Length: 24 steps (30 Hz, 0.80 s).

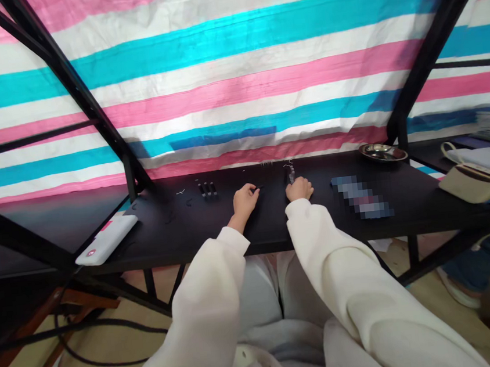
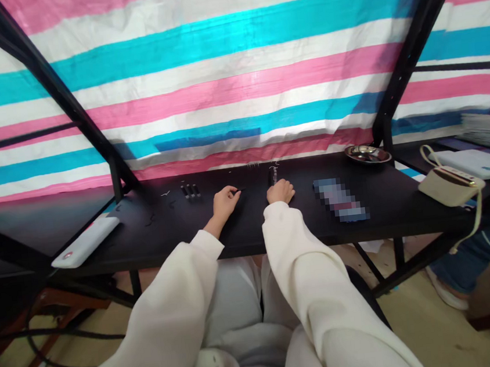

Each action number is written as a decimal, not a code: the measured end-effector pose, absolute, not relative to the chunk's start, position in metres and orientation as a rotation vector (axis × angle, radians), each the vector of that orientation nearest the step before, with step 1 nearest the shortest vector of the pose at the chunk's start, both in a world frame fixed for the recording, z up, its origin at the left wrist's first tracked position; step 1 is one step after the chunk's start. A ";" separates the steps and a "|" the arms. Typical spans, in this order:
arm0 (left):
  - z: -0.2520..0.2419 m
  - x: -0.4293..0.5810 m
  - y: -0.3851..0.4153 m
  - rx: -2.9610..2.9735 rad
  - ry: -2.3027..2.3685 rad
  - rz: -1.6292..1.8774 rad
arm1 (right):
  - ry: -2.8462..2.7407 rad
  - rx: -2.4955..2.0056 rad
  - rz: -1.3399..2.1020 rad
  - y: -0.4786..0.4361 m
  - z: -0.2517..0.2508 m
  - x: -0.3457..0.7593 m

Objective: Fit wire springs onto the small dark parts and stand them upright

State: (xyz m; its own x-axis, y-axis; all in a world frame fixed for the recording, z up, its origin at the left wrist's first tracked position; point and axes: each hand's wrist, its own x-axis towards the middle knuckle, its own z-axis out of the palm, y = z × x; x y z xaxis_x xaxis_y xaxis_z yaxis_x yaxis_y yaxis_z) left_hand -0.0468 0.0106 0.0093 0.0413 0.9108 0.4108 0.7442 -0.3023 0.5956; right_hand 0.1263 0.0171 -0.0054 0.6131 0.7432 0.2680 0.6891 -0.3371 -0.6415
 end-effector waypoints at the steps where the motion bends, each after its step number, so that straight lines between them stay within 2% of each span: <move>1: 0.009 -0.052 0.010 2.006 1.693 1.177 | -1.116 -2.097 0.082 0.018 -0.006 0.127; 6: 0.008 -0.059 0.007 1.770 1.590 1.376 | -1.138 -2.140 0.076 0.022 -0.006 0.129; 24: 0.002 -0.057 0.011 1.841 1.541 1.379 | -1.327 -2.132 0.164 0.013 -0.001 0.126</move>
State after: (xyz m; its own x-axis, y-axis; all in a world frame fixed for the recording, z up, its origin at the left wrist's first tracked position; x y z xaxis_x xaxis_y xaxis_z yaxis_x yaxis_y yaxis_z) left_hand -0.0572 0.0110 0.0023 -0.0772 0.8963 0.4367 0.5330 -0.3331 0.7778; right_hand 0.1257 0.0127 -0.0007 0.4885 0.8472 0.2089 0.7711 -0.3071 -0.5577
